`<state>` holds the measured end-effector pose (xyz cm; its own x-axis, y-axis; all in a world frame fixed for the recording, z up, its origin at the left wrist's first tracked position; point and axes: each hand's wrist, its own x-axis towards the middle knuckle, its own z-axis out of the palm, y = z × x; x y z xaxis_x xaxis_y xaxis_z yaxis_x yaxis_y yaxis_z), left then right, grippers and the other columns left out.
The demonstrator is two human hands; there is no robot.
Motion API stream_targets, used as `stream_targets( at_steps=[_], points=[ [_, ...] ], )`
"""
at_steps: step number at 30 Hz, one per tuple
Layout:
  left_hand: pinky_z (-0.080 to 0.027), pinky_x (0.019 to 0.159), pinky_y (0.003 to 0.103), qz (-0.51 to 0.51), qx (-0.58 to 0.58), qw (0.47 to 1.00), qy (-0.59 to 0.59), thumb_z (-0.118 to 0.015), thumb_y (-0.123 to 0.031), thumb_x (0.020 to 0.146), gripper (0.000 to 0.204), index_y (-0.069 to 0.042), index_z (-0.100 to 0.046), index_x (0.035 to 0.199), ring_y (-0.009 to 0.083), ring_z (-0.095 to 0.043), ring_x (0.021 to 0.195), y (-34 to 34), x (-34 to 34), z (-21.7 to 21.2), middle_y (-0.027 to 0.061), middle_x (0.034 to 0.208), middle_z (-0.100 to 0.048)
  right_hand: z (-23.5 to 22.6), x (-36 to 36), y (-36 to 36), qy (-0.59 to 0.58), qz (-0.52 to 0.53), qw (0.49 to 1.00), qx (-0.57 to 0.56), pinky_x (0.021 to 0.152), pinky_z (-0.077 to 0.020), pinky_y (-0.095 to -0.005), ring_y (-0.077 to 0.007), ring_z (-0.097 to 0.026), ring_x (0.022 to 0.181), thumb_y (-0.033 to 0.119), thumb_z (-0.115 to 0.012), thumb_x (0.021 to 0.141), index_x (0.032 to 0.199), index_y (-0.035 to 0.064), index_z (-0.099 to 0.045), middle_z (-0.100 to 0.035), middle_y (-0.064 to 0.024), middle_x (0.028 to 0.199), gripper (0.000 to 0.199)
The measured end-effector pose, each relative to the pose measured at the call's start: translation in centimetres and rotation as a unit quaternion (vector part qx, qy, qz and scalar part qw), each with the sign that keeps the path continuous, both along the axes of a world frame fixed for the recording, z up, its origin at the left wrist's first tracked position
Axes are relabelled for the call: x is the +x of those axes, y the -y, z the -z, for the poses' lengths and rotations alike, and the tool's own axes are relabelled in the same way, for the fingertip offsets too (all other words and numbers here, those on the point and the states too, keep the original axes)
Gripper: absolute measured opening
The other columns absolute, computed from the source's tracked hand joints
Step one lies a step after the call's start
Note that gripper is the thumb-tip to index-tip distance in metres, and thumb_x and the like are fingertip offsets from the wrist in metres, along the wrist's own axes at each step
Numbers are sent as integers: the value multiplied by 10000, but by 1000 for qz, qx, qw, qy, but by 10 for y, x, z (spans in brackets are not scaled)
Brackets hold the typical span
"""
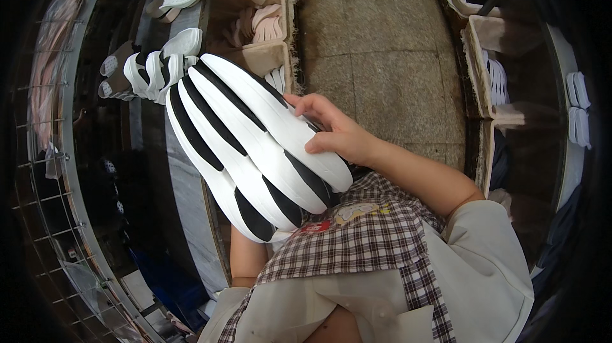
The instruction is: The person repeatedly picks up white and black slippers from a table, wipes them with a small brush, and places them into bins. The person handles multiple slippers one at a time, turning them over to clean different sides.
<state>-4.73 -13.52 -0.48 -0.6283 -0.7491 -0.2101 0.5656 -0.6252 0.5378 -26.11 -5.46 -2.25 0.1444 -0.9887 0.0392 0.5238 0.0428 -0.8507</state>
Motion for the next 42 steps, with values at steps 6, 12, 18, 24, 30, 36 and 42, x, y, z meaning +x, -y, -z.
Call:
stream_targets(
  at_steps=[6, 12, 18, 24, 30, 36, 42],
  points=[
    [-514, 863, 505, 4, 1, 1000, -7, -569, -197, 854, 561, -37, -343, 1342, 301, -479, 1152, 3, -4, 2, 159, 1354, -376, 3, 0, 3, 1, 3, 1000, -9, 1079, -209, -465, -374, -205, 1349, 159, -628, 668, 1145, 125, -392, -185, -227, 1461, 533],
    [-514, 861, 514, 8, -3, 1000, -17, -585, -198, 844, 584, -48, -334, 1350, 296, -467, 1164, 4, -7, 2, 151, 1366, -360, 3, 0, 4, -4, 7, 1000, -15, 1084, -197, -448, -368, -195, 1354, 137, -625, 676, 1142, 126, -392, -175, -243, 1458, 522],
    [-514, 858, 522, 22, -8, 999, -42, -600, -199, 833, 609, -58, -324, 1357, 291, -454, 1176, 4, -8, 3, 143, 1379, -344, -10, 4, 5, -30, 30, 999, -22, 1085, -179, -408, -351, -192, 1358, 98, -628, 686, 1132, 113, -396, -183, -240, 1459, 503],
    [-513, 856, 531, 78, -7, 988, -130, -616, -200, 822, 634, -69, -314, 1365, 287, -442, 1187, 2, -4, 8, 134, 1391, -328, -24, -3, 16, 212, 32, 976, 36, 909, -474, -394, -322, -477, 1163, 125, -619, 661, 1390, 42, -228, -367, -219, 1337, 831],
    [-513, 854, 540, 125, 0, 968, -218, -631, -201, 811, 661, -80, -305, 1372, 282, -430, 1199, 4, -4, 12, 126, 1404, -313, -13, -20, 23, 396, -22, 915, 71, 705, -592, -335, -280, -650, 903, 224, -512, 726, 1399, 63, -284, -559, -198, 1158, 729],
    [-513, 852, 549, 155, -5, 951, -267, -647, -202, 800, 687, -90, -295, 1380, 277, -417, 1211, 9, -12, 15, 118, 1417, -297, 0, 8, 21, 199, 6, 976, 92, 988, -395, -343, -257, -470, 1176, 236, -566, 706, 1395, -30, -256, -416, -202, 1326, 801],
    [-513, 850, 558, 140, -15, 931, -337, -663, -203, 790, 714, -101, -285, 1387, 272, -405, 1222, 16, -16, 11, 109, 1429, -281, 32, 5, 17, 496, -63, 862, 82, 768, -580, -372, -301, -646, 926, 168, -427, 770, 1395, 23, -240, -520, -228, 1215, 668]
  ],
)
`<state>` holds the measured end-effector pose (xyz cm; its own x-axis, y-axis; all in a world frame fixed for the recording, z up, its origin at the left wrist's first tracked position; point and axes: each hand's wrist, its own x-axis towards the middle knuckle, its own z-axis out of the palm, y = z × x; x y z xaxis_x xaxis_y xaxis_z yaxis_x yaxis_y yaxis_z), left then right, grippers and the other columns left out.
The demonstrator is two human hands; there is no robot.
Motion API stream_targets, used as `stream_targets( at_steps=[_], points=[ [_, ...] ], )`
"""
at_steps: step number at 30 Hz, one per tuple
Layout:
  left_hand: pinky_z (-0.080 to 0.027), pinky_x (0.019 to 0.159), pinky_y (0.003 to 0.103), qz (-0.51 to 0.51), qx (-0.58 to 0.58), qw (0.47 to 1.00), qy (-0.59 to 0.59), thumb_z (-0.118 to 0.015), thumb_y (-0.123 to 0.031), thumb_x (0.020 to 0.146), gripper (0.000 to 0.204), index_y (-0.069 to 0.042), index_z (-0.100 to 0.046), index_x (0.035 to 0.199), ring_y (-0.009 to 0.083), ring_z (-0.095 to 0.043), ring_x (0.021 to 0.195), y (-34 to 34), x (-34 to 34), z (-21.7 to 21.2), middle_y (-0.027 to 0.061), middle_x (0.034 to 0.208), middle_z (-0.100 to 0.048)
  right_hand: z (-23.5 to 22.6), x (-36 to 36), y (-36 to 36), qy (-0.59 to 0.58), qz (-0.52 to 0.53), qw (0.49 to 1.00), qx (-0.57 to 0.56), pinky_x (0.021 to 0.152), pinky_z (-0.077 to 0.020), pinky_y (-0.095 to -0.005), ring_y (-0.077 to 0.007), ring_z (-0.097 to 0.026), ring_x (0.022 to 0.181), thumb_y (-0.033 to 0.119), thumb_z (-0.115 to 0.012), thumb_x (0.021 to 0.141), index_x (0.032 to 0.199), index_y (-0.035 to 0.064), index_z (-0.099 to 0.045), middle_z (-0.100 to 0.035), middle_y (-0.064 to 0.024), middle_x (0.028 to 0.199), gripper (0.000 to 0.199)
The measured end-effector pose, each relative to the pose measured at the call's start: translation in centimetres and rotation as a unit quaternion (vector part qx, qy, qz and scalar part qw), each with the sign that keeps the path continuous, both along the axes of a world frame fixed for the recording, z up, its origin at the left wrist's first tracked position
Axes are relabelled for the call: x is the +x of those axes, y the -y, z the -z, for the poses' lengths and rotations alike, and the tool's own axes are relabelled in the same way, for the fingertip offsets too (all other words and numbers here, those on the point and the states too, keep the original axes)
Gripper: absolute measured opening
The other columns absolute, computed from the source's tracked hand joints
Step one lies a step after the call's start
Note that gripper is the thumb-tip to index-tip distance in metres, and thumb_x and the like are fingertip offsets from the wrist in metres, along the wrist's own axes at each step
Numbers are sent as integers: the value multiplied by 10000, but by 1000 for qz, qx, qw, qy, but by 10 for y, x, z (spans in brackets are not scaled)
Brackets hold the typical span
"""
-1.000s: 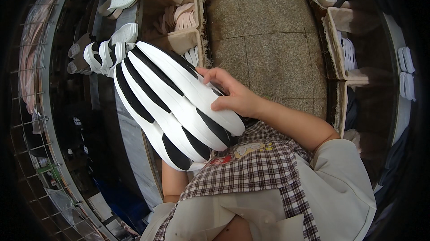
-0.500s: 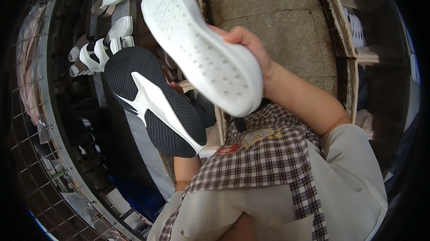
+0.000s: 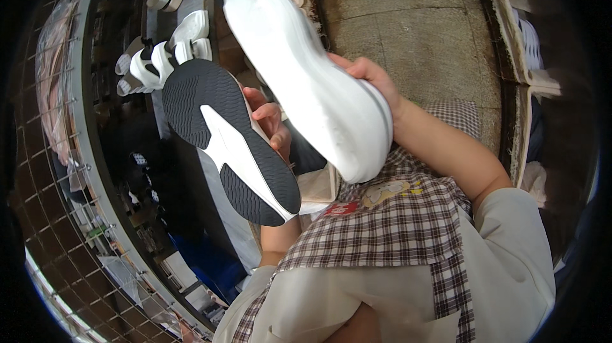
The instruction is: The person repeatedly picks up white and black slippers from a table, wipes them with a small brush, and places them into bins. The person handles multiple slippers one at a time, turning them over to clean different sides.
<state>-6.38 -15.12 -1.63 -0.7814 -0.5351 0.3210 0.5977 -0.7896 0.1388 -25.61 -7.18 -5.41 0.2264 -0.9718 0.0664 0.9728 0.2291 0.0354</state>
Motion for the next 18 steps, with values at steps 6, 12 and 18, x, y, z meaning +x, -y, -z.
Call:
stream_targets(
  at_steps=[6, 12, 18],
  points=[
    [-539, 745, 443, -63, 64, 985, 144, -630, -234, 835, 622, -61, -329, 1351, 252, -477, 1042, -6, 13, -9, 124, 1148, -392, -4, -8, -4, -101, 12, 995, 10, 771, -575, -359, -291, -636, 956, 209, -442, 752, 1384, 21, -279, -510, -218, 1230, 679],
    [-505, 617, 354, 1, 24, 995, 97, -590, -261, 864, 594, -48, -334, 1356, 209, -482, 863, 6, 12, 6, 113, 1013, -411, -2, 2, 1, -277, 15, 960, 40, 869, -521, -361, -291, -580, 1046, 235, -574, 645, 1352, 24, -346, -499, -210, 1230, 773],
    [-423, 477, 265, -15, 97, 992, 77, -526, -308, 899, 585, -47, -317, 1380, 153, -442, 650, 11, 12, 10, 92, 860, -422, 21, 5, -2, -29, -20, 999, 22, 872, -520, -457, -324, -583, 1058, 169, -451, 730, 1396, 52, -248, -472, -223, 1272, 705]
  ],
)
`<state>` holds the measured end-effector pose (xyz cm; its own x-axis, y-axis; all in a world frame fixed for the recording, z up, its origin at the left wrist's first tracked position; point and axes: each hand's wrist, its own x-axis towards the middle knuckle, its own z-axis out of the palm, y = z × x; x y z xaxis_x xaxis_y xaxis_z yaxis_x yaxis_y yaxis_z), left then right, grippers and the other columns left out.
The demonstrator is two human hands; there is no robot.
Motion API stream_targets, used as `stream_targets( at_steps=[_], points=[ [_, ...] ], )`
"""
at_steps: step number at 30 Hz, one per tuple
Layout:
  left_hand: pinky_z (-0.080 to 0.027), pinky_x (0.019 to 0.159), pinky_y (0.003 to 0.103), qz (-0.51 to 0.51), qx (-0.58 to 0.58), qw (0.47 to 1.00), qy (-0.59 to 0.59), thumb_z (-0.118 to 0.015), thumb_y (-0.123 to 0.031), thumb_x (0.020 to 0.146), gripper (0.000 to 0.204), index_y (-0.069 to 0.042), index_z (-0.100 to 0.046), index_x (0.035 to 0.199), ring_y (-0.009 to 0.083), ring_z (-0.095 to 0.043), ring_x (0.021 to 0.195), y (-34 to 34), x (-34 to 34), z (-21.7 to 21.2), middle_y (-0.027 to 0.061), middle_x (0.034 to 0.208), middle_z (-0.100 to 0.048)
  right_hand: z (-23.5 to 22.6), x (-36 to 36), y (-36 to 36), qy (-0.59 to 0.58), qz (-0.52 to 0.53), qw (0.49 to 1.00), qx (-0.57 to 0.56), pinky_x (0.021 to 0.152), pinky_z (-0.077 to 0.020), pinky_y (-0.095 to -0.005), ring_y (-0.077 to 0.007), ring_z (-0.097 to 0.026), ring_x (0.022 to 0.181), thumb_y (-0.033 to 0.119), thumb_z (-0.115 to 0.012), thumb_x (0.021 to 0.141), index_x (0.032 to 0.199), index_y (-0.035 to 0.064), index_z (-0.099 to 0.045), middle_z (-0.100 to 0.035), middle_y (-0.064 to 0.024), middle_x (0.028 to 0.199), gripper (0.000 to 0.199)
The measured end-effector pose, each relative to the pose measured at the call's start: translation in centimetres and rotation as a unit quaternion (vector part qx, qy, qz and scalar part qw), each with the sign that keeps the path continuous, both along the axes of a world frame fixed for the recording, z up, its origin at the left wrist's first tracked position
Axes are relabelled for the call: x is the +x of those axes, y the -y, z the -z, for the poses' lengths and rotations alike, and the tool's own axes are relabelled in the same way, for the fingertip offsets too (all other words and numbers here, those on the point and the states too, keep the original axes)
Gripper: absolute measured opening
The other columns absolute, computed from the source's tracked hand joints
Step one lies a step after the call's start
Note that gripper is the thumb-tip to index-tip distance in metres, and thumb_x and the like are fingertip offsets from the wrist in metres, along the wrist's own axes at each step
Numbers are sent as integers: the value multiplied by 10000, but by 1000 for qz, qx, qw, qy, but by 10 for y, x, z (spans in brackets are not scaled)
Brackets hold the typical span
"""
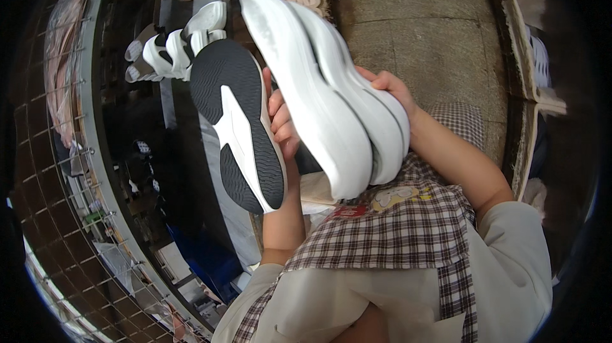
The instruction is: The person repeatedly picks up white and black slippers from a table, wipes them with a small brush, and places them into bins. The person handles multiple slippers one at a time, turning them over to clean different sides.
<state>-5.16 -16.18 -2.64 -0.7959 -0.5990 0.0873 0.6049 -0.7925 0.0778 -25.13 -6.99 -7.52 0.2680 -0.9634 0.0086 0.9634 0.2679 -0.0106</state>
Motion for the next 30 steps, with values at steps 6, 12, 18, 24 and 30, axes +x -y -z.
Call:
stream_targets(
  at_steps=[6, 12, 18, 24, 30],
  points=[
    [-310, 468, 229, -17, -5, 999, 45, -467, -359, 916, 594, -69, -291, 1404, 118, -339, 593, 1, 9, -2, 50, 770, -380, 3, -4, 1, -31, 5, 999, 22, 854, -536, -431, -310, -590, 1049, 166, -454, 714, 1381, 51, -274, -482, -209, 1267, 701],
    [-469, 861, 343, -176, -203, 812, 519, -576, -164, 880, 657, -85, -199, 1413, 229, -486, 1072, -4, -14, -31, 126, 1235, -419, 4, 3, 7, -152, -1, 988, 36, 929, -489, -388, -296, -515, 1145, 138, -489, 658, 1382, 27, -247, -415, -197, 1319, 771],
    [-334, 1023, 332, -139, -346, 683, 629, -583, -125, 880, 570, -6, -305, 1362, 257, -325, 1276, 3, -22, -54, 176, 1437, -162, 9, 1, 28, -315, -106, 942, 56, 998, -406, -395, -276, -428, 1236, 296, -672, 762, 1423, 33, -131, -333, -224, 1371, 893],
    [-228, 1077, 374, -313, -499, 419, 691, -673, -212, 818, 736, 46, -253, 1364, 292, -269, 1314, 67, 8, -79, 207, 1409, -260, 17, 7, 44, -315, -125, 941, -1, 1024, -361, -426, -301, -355, 1295, 518, -799, 583, 1440, 62, -82, -327, -221, 1391, 1207],
    [-379, 936, 342, -431, -462, 273, 725, -752, -250, 738, 672, 74, -432, 1232, 245, -494, 1094, 215, 66, -123, 175, 1191, -519, 19, 1, 46, -360, -112, 926, -25, 1007, -388, -404, -295, -363, 1289, 422, -784, 632, 1445, 84, -56, -329, -228, 1391, 1143]
  ],
)
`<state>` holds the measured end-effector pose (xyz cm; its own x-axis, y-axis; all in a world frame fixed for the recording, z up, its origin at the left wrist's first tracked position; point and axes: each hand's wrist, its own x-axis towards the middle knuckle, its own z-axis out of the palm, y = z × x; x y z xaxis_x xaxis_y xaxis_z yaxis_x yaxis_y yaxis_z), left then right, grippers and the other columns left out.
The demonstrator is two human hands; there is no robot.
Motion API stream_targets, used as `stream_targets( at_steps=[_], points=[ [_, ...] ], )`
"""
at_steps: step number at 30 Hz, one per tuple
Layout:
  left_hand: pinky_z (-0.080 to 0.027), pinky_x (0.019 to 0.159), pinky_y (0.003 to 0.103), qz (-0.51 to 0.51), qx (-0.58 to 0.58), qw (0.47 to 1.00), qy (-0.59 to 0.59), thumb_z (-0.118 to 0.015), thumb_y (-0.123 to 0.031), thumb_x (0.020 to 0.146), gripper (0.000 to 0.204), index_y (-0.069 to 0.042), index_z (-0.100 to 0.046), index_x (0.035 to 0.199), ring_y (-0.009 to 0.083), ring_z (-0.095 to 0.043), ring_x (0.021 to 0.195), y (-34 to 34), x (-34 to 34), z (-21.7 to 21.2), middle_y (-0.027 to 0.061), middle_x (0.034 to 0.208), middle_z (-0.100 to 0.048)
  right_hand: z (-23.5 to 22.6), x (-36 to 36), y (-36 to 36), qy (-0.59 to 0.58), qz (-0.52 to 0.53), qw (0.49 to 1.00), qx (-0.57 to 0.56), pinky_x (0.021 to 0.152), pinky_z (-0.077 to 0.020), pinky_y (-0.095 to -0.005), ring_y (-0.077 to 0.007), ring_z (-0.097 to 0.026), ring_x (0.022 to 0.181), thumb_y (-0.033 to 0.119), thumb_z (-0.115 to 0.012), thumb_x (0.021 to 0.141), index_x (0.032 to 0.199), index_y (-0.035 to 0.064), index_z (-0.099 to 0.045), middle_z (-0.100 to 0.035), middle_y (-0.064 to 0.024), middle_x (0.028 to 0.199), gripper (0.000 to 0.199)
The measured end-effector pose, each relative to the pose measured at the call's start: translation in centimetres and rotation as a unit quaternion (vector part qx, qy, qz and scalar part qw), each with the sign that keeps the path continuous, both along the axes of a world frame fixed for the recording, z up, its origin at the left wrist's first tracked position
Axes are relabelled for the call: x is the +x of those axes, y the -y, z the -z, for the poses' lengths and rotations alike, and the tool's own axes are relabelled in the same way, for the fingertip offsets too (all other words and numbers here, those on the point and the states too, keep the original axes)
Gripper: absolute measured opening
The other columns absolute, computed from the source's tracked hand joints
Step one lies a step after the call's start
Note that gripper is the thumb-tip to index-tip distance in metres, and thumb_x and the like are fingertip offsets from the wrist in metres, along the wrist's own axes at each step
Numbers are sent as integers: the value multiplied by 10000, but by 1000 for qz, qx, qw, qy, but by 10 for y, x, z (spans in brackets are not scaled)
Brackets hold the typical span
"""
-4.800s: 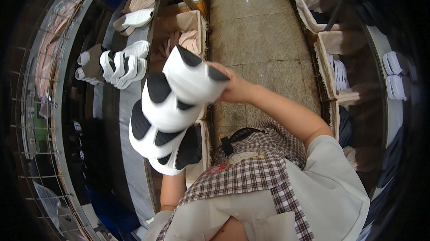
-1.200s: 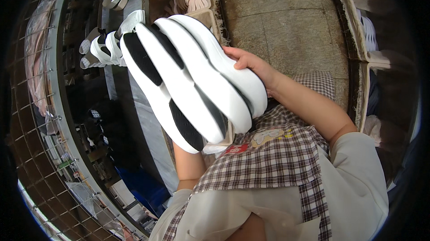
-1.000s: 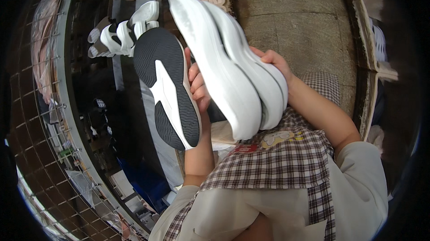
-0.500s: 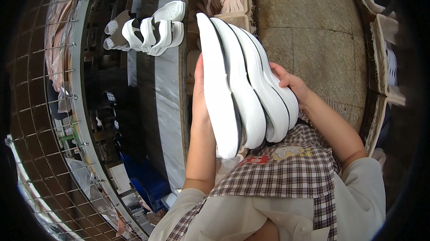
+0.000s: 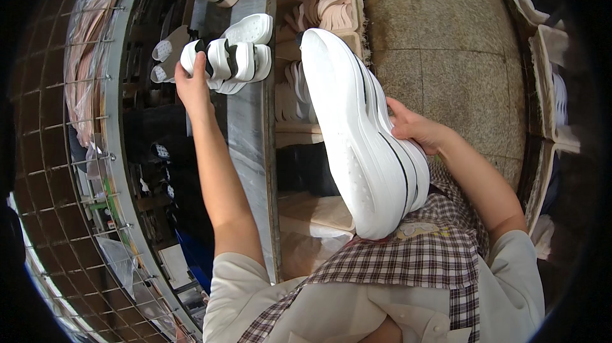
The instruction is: The person repeatedly picks up white and black slippers from a table, wipes them with a small brush, and places them into bins. The person handles multiple slippers one at a time, turning them over to clean different sides.
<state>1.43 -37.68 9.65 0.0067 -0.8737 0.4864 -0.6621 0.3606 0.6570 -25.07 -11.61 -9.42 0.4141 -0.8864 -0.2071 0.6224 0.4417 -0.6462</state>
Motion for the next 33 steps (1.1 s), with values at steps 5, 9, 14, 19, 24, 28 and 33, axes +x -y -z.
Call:
stream_targets(
  at_steps=[5, 9, 14, 19, 24, 28, 33],
  points=[
    [-439, 669, 235, 95, -27, 991, -93, -690, -67, 793, 205, 26, -597, 950, 96, -547, 730, -10, 4, -29, 43, 860, -624, 9, 5, 4, 2, 37, 999, 3, 991, -406, -384, -278, -341, 1302, 371, -712, 729, 1443, 75, -44, -255, -230, 1421, 1021],
    [-462, 734, 238, 206, -122, 959, -152, -632, 27, 797, 310, 67, -516, 1081, 124, -563, 842, -120, 1, -37, 92, 979, -586, 15, 4, 12, -8, 64, 998, -8, 1001, -388, -393, -304, -306, 1316, 449, -721, 720, 1443, 78, -18, -217, -229, 1433, 1074],
    [-331, 1000, 487, 384, -16, 923, -27, -812, -225, 646, 584, 33, -570, 1110, 364, -505, 1170, -235, -35, 18, 231, 1199, -550, 16, -3, 18, 24, 79, 997, -1, 1000, -392, -402, -307, -332, 1300, 409, -741, 713, 1438, 74, 16, -227, -242, 1422, 1101],
    [-261, 1049, 445, 518, 6, 855, -5, -817, -298, 624, 577, -24, -602, 1084, 346, -517, 1165, -247, -47, 55, 169, 1063, -638, 26, -7, 12, -52, 77, 995, 22, 989, -408, -407, -299, -423, 1235, 303, -727, 741, 1435, 85, 38, -294, -241, 1391, 1056],
    [-233, 1080, 442, 278, 143, 834, -455, -483, -147, 896, 462, 45, -347, 1294, 325, -372, 1263, -238, -56, 121, 220, 1355, -378, 51, -5, -1, -62, 65, 996, -4, 1033, -348, -446, -309, -248, 1335, 545, -757, 635, 1439, 96, 33, -173, -199, 1453, 1213],
    [-437, 825, 270, 22, 522, 750, -406, -427, -323, 958, 380, -43, -468, 1211, 144, -521, 925, -215, -74, 214, 75, 1064, -544, 83, 9, -9, -84, 16, 996, 27, 1074, -252, -436, -289, -184, 1359, 729, -657, 566, 1447, 99, 15, -169, -163, 1466, 1274],
    [-460, 844, 309, 85, 597, 554, -573, -435, -304, 948, 458, 21, -403, 1269, 201, -539, 1002, -182, -61, 321, 126, 1134, -547, 94, 13, 2, -186, 60, 976, 93, 1090, -204, -418, -273, -207, 1345, 421, -523, 870, 1439, 68, -122, -187, -160, 1460, 781]
  ],
)
